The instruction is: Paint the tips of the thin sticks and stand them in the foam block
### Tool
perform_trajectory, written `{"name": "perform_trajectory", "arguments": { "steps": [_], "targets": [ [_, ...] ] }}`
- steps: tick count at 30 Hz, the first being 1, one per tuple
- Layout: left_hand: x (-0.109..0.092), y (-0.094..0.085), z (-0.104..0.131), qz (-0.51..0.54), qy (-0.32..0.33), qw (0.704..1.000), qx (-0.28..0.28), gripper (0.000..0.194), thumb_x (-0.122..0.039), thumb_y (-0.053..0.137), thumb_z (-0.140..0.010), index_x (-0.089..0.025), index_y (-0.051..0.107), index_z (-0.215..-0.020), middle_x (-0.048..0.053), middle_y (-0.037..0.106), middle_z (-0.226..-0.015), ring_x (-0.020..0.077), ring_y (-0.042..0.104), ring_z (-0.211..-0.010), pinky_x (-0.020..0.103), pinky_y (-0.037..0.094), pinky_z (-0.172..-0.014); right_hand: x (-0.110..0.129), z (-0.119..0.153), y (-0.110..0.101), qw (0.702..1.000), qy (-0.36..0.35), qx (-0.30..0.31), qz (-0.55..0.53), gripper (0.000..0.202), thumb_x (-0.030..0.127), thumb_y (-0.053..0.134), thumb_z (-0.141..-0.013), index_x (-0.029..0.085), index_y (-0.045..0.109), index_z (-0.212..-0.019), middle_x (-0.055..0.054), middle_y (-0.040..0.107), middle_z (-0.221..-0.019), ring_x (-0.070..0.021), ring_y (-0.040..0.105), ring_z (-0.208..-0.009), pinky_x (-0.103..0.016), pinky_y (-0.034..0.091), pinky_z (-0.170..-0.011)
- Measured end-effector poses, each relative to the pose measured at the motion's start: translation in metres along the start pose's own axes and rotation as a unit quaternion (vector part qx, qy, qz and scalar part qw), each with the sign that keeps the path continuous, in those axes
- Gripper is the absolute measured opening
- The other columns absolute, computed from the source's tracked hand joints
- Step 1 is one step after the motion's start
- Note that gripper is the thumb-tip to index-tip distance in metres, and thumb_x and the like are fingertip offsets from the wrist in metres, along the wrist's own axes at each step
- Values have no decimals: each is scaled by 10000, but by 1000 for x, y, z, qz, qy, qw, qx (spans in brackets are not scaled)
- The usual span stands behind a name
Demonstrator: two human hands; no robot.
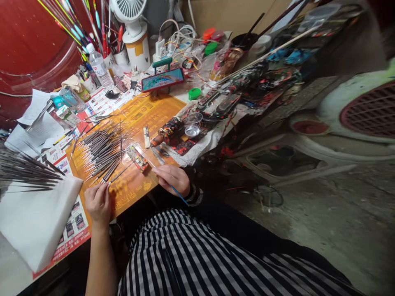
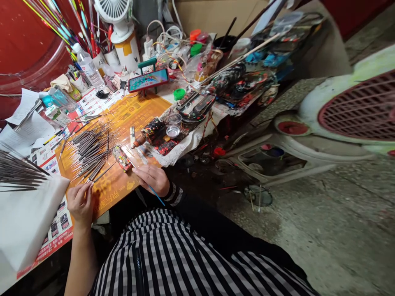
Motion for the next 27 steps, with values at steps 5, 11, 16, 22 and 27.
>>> {"name": "perform_trajectory", "arguments": {
  "steps": [5,11,16,22,27],
  "targets": [
    [1,1,4,-6,-8,1000,7,204,-177,673,-897,-239,719,-1086,48,703,-933,177,600,-849,341,461,-820,23,-4,18,998,-11,42,-48,544,80,528,-957,150,430,-1488,-121,737,-1067,-203,719,-1012,-337,641,-844],
    [5,3,9,-3,-34,999,24,180,-233,648,-921,-247,726,-1082,55,701,-949,178,606,-845,342,460,-821,24,0,27,999,-11,34,-18,575,66,548,-949,168,427,-1502,-108,739,-1051,-205,725,-971,-326,641,-827],
    [5,4,10,-7,-41,999,26,168,-262,633,-932,-239,732,-1065,60,701,-942,177,607,-840,344,464,-826,25,0,27,999,-9,41,-2,611,48,572,-931,137,407,-1513,-129,735,-1071,-219,715,-981,-337,632,-833],
    [2,2,7,0,-32,999,25,170,-225,636,-926,-236,723,-1072,53,700,-933,178,596,-846,335,453,-824,26,0,28,999,-4,46,3,599,73,556,-953,168,397,-1522,-117,730,-1080,-218,715,-976,-343,634,-822],
    [1,2,7,-2,-27,999,19,158,-229,643,-921,-228,723,-1058,50,696,-912,176,588,-847,330,455,-822,24,2,30,999,-5,47,1,615,66,564,-946,158,388,-1528,-126,733,-1087,-222,715,-993,-347,631,-844]
  ]
}}
Point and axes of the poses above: each hand's wrist, its own z-axis away from the middle knuckle, its own y-axis out of the palm, x = y × z, the point moved 4 cm from there along -z, towards the middle knuckle
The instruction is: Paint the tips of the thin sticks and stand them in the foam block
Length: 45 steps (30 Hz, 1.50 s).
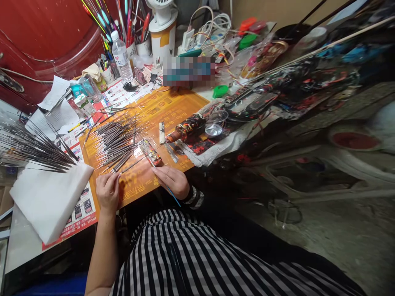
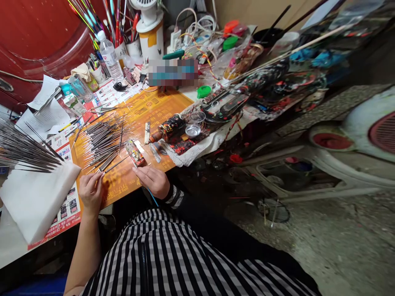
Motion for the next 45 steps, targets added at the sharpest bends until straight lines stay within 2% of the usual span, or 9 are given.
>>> {"name": "perform_trajectory", "arguments": {
  "steps": [14,19,27,45],
  "targets": [
    [0,0,0,-6,-11,1000,3,156,-264,630,-932,-229,738,-1040,59,699,-908,183,607,-845,349,479,-824,-2,3,1,1000,19,6,-6,552,103,549,-966,188,443,-1501,-121,733,-1111,-220,718,-1012,-349,629,-877],
    [-1,0,-1,-6,-8,1000,1,152,-248,642,-925,-226,738,-1041,59,700,-906,184,605,-843,348,481,-816,-1,2,1,1000,8,2,3,603,76,566,-947,169,407,-1521,-125,735,-1098,-223,717,-999,-350,632,-858],
    [1,1,1,-4,-21,1000,13,161,-264,623,-939,-225,737,-1046,71,710,-943,181,604,-837,364,480,-822,-2,4,1,1000,10,9,-16,529,107,569,-961,198,481,-1474,-108,737,-1094,-212,719,-1017,-342,630,-891],
    [-2,1,-1,0,-22,1000,22,150,-257,612,-942,-236,730,-1031,58,708,-941,189,621,-861,362,456,-837,2,-1,0,1000,-6,9,-7,622,65,566,-947,159,386,-1535,-129,738,-1080,-234,717,-985,-364,628,-849]
  ]
}}
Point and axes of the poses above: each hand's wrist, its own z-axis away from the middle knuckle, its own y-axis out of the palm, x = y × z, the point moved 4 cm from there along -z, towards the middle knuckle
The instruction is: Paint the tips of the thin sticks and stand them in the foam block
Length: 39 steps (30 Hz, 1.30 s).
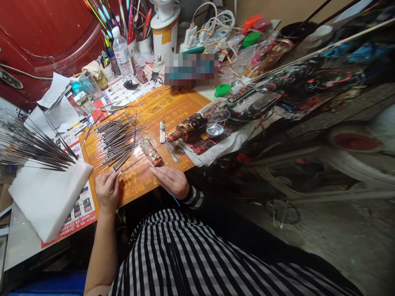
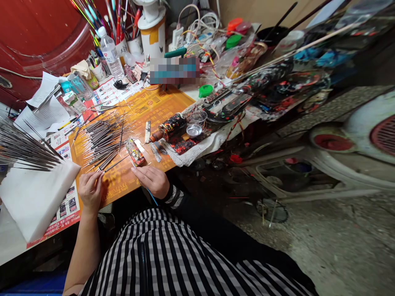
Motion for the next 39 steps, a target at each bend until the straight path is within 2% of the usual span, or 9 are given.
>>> {"name": "perform_trajectory", "arguments": {
  "steps": [7,18,25,29,34,39],
  "targets": [
    [-3,-2,-1,14,30,999,-26,168,-193,655,-912,-234,720,-1061,46,714,-939,179,612,-851,343,453,-822,0,1,1,1000,-2,3,5,618,71,575,-946,156,391,-1530,-125,737,-1076,-229,714,-992,-362,625,-864],
    [-2,-1,-1,6,31,999,-31,166,-200,661,-910,-237,725,-1058,45,712,-942,172,611,-846,339,461,-827,1,-2,-1,1000,-9,3,7,607,66,576,-941,134,402,-1519,-137,735,-1071,-234,710,-989,-361,623,-845],
    [-3,-1,0,11,32,999,-35,168,-198,663,-908,-231,721,-1061,49,708,-934,176,600,-843,339,460,-821,8,-1,-3,1000,-5,-15,-22,539,80,552,-948,158,458,-1473,-109,737,-1034,-201,717,-973,-334,624,-848],
    [-5,0,0,5,26,999,-35,152,-221,643,-925,-232,723,-1053,48,704,-907,179,597,-834,340,450,-805,26,-3,6,997,-13,21,-67,558,71,530,-942,162,435,-1484,-104,734,-1042,-195,717,-974,-341,625,-866],
    [-9,0,0,-1,23,999,-37,124,-248,624,-942,-220,724,-1009,49,700,-881,175,597,-820,338,457,-798,51,-5,28,992,-41,50,-109,602,39,493,-931,114,376,-1517,-130,728,-1076,-215,703,-1045,-361,630,-879],
    [-15,-1,1,-16,13,999,-30,144,-276,596,-963,-214,726,-969,42,703,-863,168,610,-800,335,461,-784,57,1,41,992,-45,65,-98,532,79,481,-962,139,435,-1489,-137,725,-1118,-230,700,-1074,-389,631,-901]
  ]
}}
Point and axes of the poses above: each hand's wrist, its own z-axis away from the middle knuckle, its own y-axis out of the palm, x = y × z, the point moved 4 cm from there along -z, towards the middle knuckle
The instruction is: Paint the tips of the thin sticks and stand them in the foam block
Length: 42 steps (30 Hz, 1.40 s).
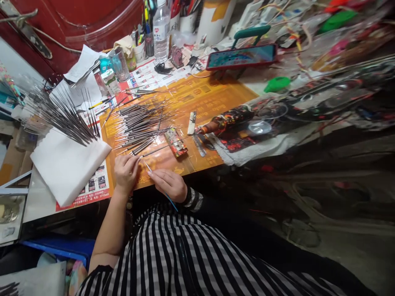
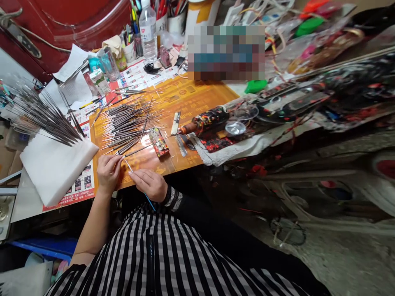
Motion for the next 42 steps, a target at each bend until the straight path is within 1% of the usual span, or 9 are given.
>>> {"name": "perform_trajectory", "arguments": {
  "steps": [3,7,12,17,23,26,32,42],
  "targets": [
    [-2,0,1,0,-3,1000,-4,144,-274,596,-964,-215,727,-958,42,705,-864,171,611,-810,334,462,-789,0,3,2,1000,-4,5,16,528,91,507,-965,141,444,-1487,-144,725,-1139,-239,698,-1082,-389,627,-905],
    [-2,0,2,10,0,1000,-10,128,-259,605,-958,-208,722,-961,42,706,-869,169,603,-814,328,455,-787,1,3,2,1000,-5,3,22,591,64,522,-951,110,380,-1524,-165,724,-1144,-256,696,-1089,-393,623,-898],
    [-2,0,2,12,-2,1000,-5,139,-263,596,-964,-207,722,-955,39,701,-865,164,601,-814,324,449,-794,1,2,2,1000,5,11,23,604,61,516,-958,119,357,-1537,-169,715,-1173,-254,691,-1104,-391,613,-917],
    [-3,0,1,12,2,1000,-12,143,-258,593,-965,-199,723,-958,42,701,-863,166,599,-813,322,449,-788,2,0,1,1000,10,9,24,626,54,523,-955,120,339,-1549,-167,719,-1168,-257,696,-1091,-389,614,-912],
    [-2,1,2,6,-13,1000,4,176,-288,575,-974,-207,730,-952,47,700,-867,172,604,-815,332,452,-793,3,-2,1,999,8,11,30,632,54,523,-958,113,325,-1555,-171,715,-1179,-263,697,-1079,-395,612,-906],
    [-1,2,3,19,-19,1000,10,171,-289,575,-974,-208,725,-959,51,695,-877,174,597,-826,335,446,-804,4,-2,0,999,4,11,33,660,43,544,-947,100,309,-1561,-180,713,-1173,-275,695,-1075,-404,610,-898],
    [0,2,4,17,-18,1000,7,162,-287,582,-970,-210,723,-958,48,683,-872,174,589,-825,334,440,-810,3,-2,1,1000,12,12,18,615,59,535,-959,114,352,-1544,-172,714,-1177,-266,692,-1093,-402,607,-918],
    [-2,1,3,10,-15,1000,3,169,-294,579,-972,-209,724,-952,46,686,-858,171,594,-809,332,444,-791,2,0,1,999,17,22,26,565,75,510,-972,132,396,-1522,-161,713,-1189,-259,696,-1096,-403,617,-919]
  ]
}}
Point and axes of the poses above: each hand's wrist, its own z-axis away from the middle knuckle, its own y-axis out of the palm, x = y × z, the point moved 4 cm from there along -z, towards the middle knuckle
